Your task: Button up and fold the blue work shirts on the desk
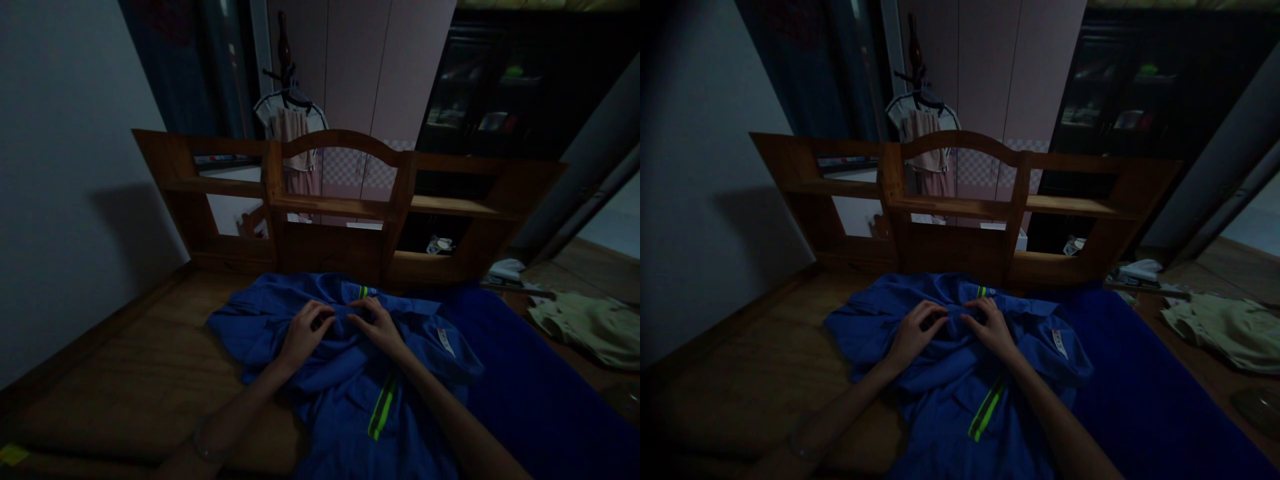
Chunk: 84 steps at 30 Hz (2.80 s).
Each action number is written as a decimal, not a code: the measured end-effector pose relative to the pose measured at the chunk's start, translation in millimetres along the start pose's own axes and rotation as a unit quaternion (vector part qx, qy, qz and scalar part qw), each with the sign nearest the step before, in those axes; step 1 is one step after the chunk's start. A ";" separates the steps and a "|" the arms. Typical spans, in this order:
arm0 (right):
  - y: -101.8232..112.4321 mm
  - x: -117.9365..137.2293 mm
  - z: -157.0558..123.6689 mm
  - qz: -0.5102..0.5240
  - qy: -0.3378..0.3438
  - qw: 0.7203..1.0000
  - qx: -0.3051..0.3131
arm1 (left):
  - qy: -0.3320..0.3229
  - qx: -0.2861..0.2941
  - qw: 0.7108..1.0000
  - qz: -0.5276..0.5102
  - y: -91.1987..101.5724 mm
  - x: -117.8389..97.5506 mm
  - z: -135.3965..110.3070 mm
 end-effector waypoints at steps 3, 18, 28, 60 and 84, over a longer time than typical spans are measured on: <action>-1.6 -0.5 -0.2 0.022 0.003 1.000 0.001 | -0.022 -0.004 1.000 0.014 1.0 -5.7 -1.1; -6.6 -1.6 -1.6 0.059 0.001 0.998 0.011 | 0.024 0.055 0.998 -0.021 -12.6 12.4 -0.8; -8.9 8.9 -2.5 0.051 0.035 0.998 0.028 | 0.053 0.066 0.996 -0.038 -18.7 26.6 0.2; -14.9 12.6 -0.9 0.043 0.038 0.996 0.072 | 0.059 0.117 0.991 -0.037 -24.8 25.4 -1.7; -16.9 -6.6 -4.6 0.079 -0.001 0.995 0.062 | 0.013 0.062 0.998 -0.006 -16.1 14.6 -1.3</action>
Point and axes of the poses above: each hand's wrist, its own z-axis towards the middle knuckle, its own y-axis out of the back of the hand, x = y × z, the point moved 9 cm from there along z, towards the middle knuckle, and after that the axes turned 11 degrees about y, right-handed, at the moved point
